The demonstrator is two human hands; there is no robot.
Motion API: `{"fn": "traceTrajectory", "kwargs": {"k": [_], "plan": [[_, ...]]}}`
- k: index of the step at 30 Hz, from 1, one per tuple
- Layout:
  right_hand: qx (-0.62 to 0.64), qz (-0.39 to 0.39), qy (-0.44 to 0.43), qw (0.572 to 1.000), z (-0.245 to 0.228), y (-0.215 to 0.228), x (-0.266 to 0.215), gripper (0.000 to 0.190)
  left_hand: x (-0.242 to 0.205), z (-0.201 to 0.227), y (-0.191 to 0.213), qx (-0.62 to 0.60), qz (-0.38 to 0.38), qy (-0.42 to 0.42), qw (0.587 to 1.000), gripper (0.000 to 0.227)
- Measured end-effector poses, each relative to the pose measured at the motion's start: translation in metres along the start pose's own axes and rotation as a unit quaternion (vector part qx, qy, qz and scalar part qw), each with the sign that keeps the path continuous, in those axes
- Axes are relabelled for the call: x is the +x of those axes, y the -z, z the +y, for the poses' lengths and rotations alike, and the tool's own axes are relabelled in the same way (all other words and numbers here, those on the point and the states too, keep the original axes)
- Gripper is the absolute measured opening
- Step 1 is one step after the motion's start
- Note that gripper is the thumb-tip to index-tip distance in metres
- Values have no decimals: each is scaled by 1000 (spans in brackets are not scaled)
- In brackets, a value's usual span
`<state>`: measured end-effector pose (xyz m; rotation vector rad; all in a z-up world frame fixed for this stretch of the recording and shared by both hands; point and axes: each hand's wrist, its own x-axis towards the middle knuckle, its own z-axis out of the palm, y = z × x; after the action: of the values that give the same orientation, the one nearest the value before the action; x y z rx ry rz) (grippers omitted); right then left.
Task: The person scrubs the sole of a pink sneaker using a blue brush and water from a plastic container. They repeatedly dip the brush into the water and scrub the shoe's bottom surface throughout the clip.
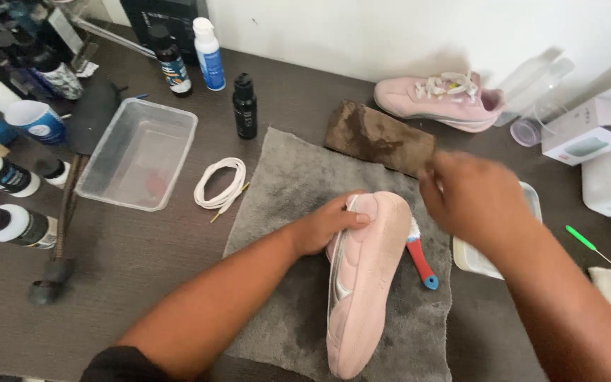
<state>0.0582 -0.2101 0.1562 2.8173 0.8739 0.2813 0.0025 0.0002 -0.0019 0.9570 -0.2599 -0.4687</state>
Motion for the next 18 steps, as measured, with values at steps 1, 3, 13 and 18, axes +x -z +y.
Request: {"fn": "traceTrajectory", "kwargs": {"k": [1, 3, 13, 18], "plan": [[-1, -2, -4, 1000, -6, 1, -15, 29, 0, -2, 0, -1, -4, 2, 1000, 37], [41, -170, -146, 974, -18, 5, -45, 35, 1, -5, 1, -63, -3, -17, 998, 38], [37, -87, -113, 989, -27, -72, -119, 38, 5, -23, -1, -116, 62, -47, 990, 58], [92, -84, -120, 985, -34, -64, -114, 36, -17, 26, -57, -100, 86, -60, 989, 54]]}}
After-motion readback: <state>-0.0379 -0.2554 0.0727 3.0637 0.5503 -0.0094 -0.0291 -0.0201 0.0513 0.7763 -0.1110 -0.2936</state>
